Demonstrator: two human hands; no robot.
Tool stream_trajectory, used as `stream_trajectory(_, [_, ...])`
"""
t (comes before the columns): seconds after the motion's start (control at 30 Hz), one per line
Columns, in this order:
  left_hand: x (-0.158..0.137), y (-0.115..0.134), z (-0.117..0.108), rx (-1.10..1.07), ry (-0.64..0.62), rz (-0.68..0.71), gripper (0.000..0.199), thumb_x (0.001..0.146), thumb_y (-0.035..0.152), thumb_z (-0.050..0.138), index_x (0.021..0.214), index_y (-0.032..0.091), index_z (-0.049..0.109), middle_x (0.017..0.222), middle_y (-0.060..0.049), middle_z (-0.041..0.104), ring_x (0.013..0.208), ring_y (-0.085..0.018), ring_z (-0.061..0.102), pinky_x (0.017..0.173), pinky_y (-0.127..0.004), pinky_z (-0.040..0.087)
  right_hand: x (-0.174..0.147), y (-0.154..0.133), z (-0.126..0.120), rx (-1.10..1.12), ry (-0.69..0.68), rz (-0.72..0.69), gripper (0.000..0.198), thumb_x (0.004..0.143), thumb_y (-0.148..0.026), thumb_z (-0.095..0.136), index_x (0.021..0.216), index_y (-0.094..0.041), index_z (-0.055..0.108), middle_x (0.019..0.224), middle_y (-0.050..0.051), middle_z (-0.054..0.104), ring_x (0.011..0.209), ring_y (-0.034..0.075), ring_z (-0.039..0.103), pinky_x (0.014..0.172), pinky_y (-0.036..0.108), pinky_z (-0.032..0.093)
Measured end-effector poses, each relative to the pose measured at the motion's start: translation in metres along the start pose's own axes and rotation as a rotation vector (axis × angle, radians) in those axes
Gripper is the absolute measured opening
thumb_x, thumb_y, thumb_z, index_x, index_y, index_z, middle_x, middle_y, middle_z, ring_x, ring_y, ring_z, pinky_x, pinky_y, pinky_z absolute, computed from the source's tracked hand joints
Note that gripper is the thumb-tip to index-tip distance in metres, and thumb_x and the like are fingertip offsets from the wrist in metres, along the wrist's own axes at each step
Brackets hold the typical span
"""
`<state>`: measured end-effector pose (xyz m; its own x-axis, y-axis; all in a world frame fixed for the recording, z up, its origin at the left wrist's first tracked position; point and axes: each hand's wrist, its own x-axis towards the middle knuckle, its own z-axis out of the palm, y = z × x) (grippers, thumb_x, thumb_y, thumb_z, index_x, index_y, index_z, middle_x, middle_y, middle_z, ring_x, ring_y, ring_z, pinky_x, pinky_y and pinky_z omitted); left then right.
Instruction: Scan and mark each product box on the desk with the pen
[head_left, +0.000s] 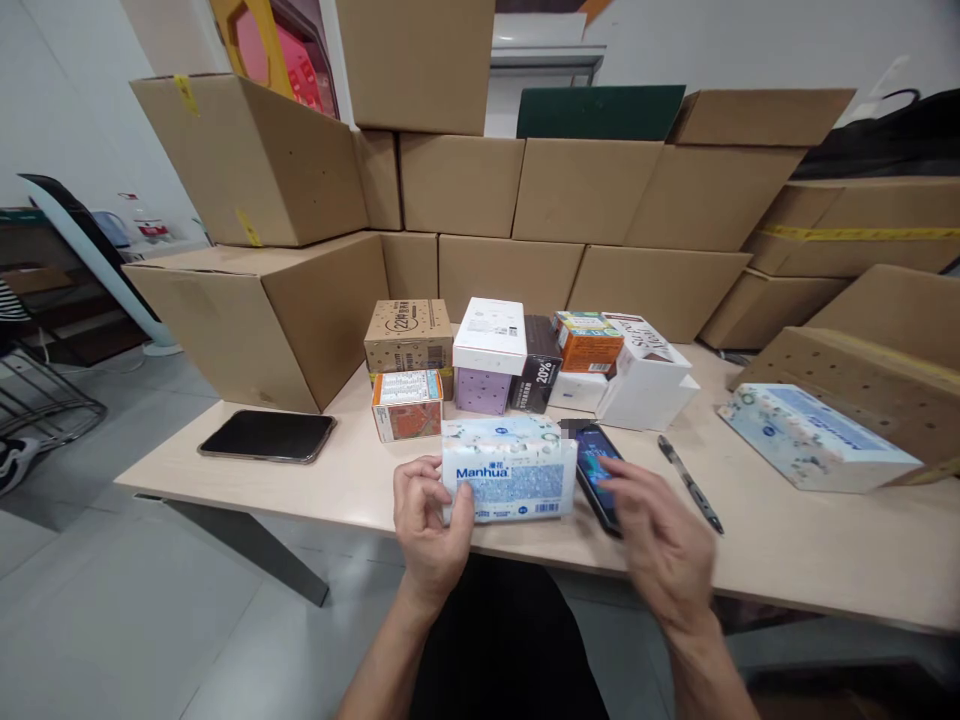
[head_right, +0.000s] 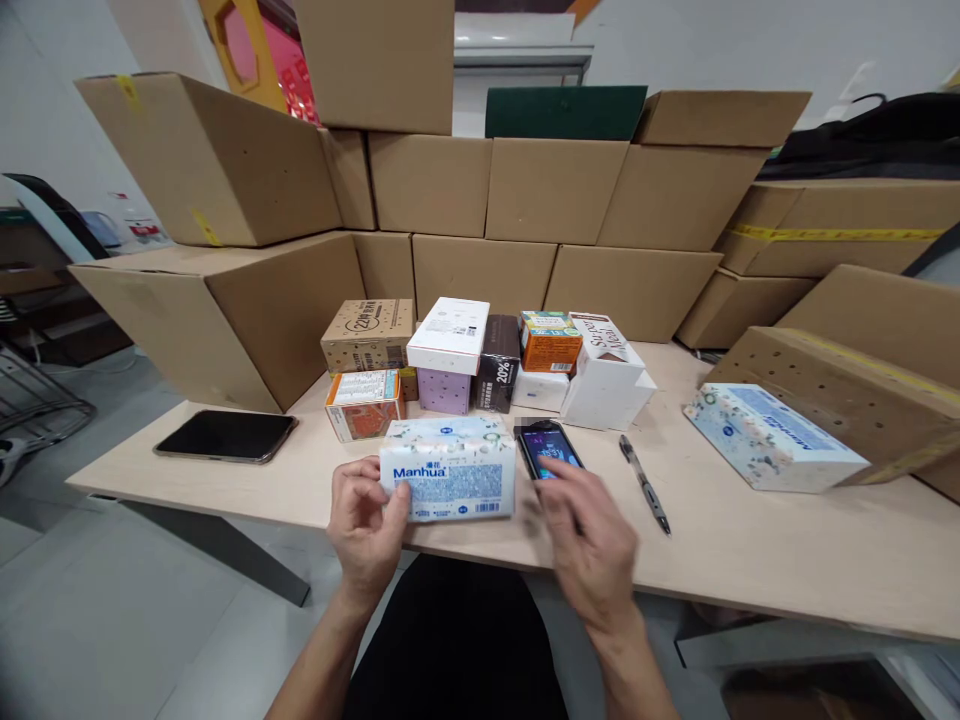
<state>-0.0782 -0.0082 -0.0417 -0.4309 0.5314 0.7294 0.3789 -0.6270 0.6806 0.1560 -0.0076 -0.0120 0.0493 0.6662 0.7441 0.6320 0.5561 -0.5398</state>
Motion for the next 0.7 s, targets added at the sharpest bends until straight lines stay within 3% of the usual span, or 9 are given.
stream_trajectory(0.07, [-0.001, -0.003, 0.001, -0.044, 0.002, -0.006, 0.019, 0.081, 0.018, 0.066, 0.091, 0.022, 0.05, 0.101, -0.005, 0.048, 0.104, -0.022, 0.056, 0.092, -0.041, 0.051, 0.006, 0.017, -0.024, -0.252, 0.143, 0.161, 0.032, 0.095, -0.045, 0.052, 0.096, -0.021, 0.072, 0.102, 0.012, 0.072, 0.094, 0.028, 0.068, 0.085, 0.045, 0.054])
stream_trajectory(0.1, [-0.002, -0.004, 0.0, -0.05, -0.006, -0.002, 0.027, 0.08, 0.019, 0.066, 0.102, 0.023, 0.051, 0.107, -0.007, 0.048, 0.107, -0.024, 0.055, 0.094, -0.043, 0.05, 0.009, 0.029, -0.036, -0.435, 0.143, 0.261, 0.041, 0.093, -0.054, 0.05, 0.102, -0.02, 0.073, 0.102, 0.015, 0.07, 0.09, 0.03, 0.068, 0.082, 0.048, 0.054])
stream_trajectory(0.17, [-0.002, -0.005, -0.001, -0.01, -0.047, 0.042, 0.048, 0.078, 0.021, 0.065, 0.123, 0.024, 0.048, 0.119, -0.011, 0.046, 0.116, -0.028, 0.052, 0.1, -0.049, 0.047, 0.015, 0.054, -0.058, -0.732, -0.035, 0.44, 0.062, 0.088, -0.068, 0.045, 0.112, -0.017, 0.073, 0.105, 0.022, 0.065, 0.087, 0.037, 0.066, 0.074, 0.054, 0.053])
stream_trajectory(0.27, [0.0, -0.002, -0.002, 0.11, -0.166, 0.133, 0.056, 0.077, 0.018, 0.062, 0.131, 0.026, 0.051, 0.133, -0.012, 0.04, 0.13, -0.032, 0.043, 0.108, -0.054, 0.041, 0.021, 0.085, -0.075, -0.873, -0.323, 0.659, 0.071, 0.081, -0.074, 0.045, 0.109, -0.017, 0.075, 0.102, 0.025, 0.061, 0.075, 0.036, 0.066, 0.06, 0.051, 0.052])
stream_trajectory(0.37, [0.001, 0.004, -0.003, 0.179, -0.256, 0.15, 0.043, 0.077, 0.014, 0.061, 0.119, 0.026, 0.062, 0.136, -0.011, 0.037, 0.133, -0.033, 0.042, 0.11, -0.054, 0.04, 0.021, 0.098, -0.075, -0.879, -0.453, 0.648, 0.061, 0.084, -0.065, 0.044, 0.101, -0.017, 0.076, 0.096, 0.022, 0.062, 0.068, 0.031, 0.065, 0.058, 0.044, 0.051])
stream_trajectory(0.47, [0.002, 0.008, -0.001, 0.192, -0.257, 0.139, 0.036, 0.078, 0.014, 0.063, 0.113, 0.024, 0.065, 0.134, -0.011, 0.038, 0.131, -0.032, 0.044, 0.106, -0.05, 0.044, 0.022, 0.096, -0.068, -0.895, -0.462, 0.535, 0.047, 0.087, -0.052, 0.043, 0.093, -0.017, 0.074, 0.092, 0.02, 0.065, 0.069, 0.031, 0.065, 0.06, 0.043, 0.049])
stream_trajectory(0.57, [0.0, 0.007, 0.002, 0.265, -0.252, 0.162, 0.037, 0.08, 0.015, 0.066, 0.115, 0.026, 0.066, 0.134, -0.012, 0.04, 0.129, -0.031, 0.046, 0.101, -0.046, 0.048, 0.028, 0.082, -0.064, -0.833, -0.337, 0.511, 0.035, 0.086, -0.046, 0.045, 0.086, -0.019, 0.067, 0.08, 0.017, 0.067, 0.067, 0.031, 0.064, 0.06, 0.044, 0.048])
stream_trajectory(0.63, [-0.001, 0.006, 0.004, 0.318, -0.259, 0.225, 0.039, 0.081, 0.016, 0.068, 0.119, 0.028, 0.065, 0.136, -0.012, 0.043, 0.127, -0.03, 0.049, 0.098, -0.045, 0.049, 0.035, 0.063, -0.059, -0.653, -0.111, 0.568, 0.029, 0.084, -0.048, 0.052, 0.089, -0.02, 0.061, 0.072, 0.011, 0.067, 0.063, 0.028, 0.064, 0.06, 0.043, 0.05])
stream_trajectory(0.7, [-0.001, 0.004, 0.005, 0.342, -0.269, 0.306, 0.045, 0.081, 0.017, 0.07, 0.123, 0.029, 0.062, 0.137, -0.012, 0.048, 0.123, -0.03, 0.052, 0.098, -0.045, 0.048, 0.041, 0.036, -0.049, -0.293, 0.145, 0.599, 0.031, 0.08, -0.049, 0.062, 0.093, -0.022, 0.055, 0.07, 0.004, 0.065, 0.057, 0.023, 0.063, 0.058, 0.039, 0.052])
